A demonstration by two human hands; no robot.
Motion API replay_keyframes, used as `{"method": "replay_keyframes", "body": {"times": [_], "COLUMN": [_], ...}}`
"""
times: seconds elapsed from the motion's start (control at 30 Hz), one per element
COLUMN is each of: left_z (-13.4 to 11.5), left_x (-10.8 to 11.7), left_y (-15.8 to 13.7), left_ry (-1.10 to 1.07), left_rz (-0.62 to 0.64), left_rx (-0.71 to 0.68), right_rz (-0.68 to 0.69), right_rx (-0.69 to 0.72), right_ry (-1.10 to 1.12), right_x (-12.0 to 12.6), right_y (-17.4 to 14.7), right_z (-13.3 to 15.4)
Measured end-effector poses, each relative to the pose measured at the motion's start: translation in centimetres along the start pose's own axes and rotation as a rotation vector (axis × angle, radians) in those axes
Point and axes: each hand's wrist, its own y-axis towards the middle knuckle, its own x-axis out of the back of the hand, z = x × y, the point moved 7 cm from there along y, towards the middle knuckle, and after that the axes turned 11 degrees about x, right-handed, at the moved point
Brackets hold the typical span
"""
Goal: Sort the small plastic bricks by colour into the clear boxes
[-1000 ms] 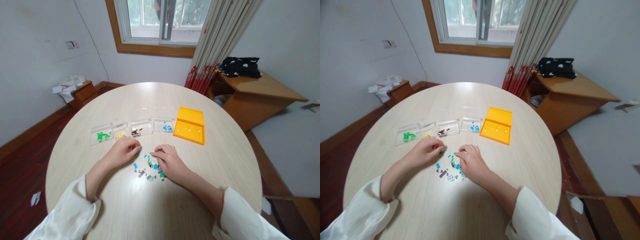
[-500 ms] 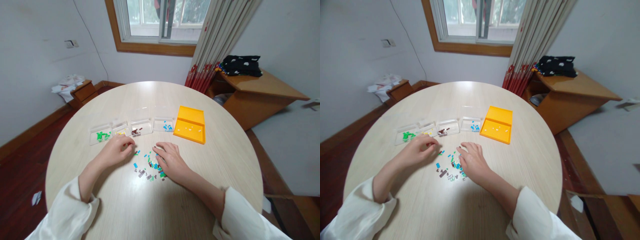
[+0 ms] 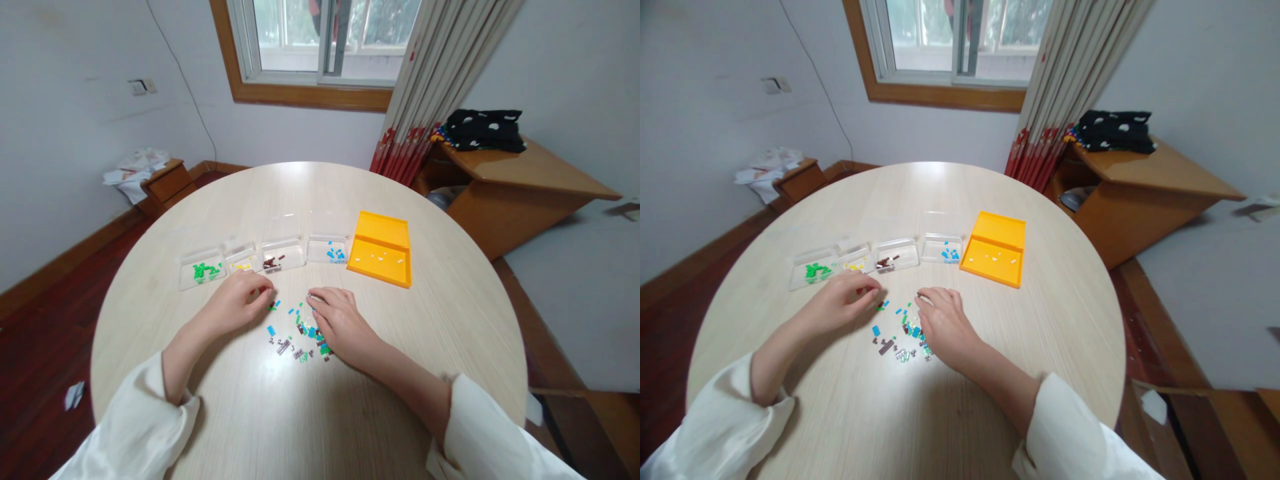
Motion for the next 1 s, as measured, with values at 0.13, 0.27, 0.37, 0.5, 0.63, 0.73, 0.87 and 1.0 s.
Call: {"method": "replay_keyframes", "body": {"times": [0.13, 0.27, 0.37, 0.5, 0.63, 0.73, 0.87, 1.0], "left_z": [0.7, 1.4, 0.6, 0.0, 0.0, 0.2, 0.5, 0.8], "left_x": [-0.1, -2.1, -4.1, -5.7, -6.2, -5.7, -5.2, -4.5], "left_y": [0.3, 0.4, -0.1, -0.6, -0.5, -0.2, -0.1, 0.0], "left_ry": [-0.335, -0.947, -1.283, -1.438, -1.441, -1.422, -1.447, -1.448], "left_rz": [-0.076, 0.084, 0.332, 0.486, 0.501, 0.448, 0.399, 0.325], "left_rx": [0.176, 0.417, 0.539, 0.611, 0.609, 0.589, 0.597, 0.589], "right_rz": [-0.082, -0.166, -0.207, -0.196, -0.182, -0.221, -0.26, -0.28], "right_rx": [0.048, 0.097, 0.138, 0.184, 0.201, 0.186, 0.154, 0.148], "right_ry": [-0.004, -0.006, -0.002, 0.021, 0.062, 0.07, 0.06, 0.066], "right_x": [0.6, 1.5, 2.0, 1.8, 1.6, 2.0, 2.5, 2.5], "right_y": [0.0, 0.0, -0.1, -0.1, 0.0, 0.0, 0.0, -0.1], "right_z": [0.3, 1.0, 1.6, 2.3, 2.6, 2.5, 2.1, 1.8]}}
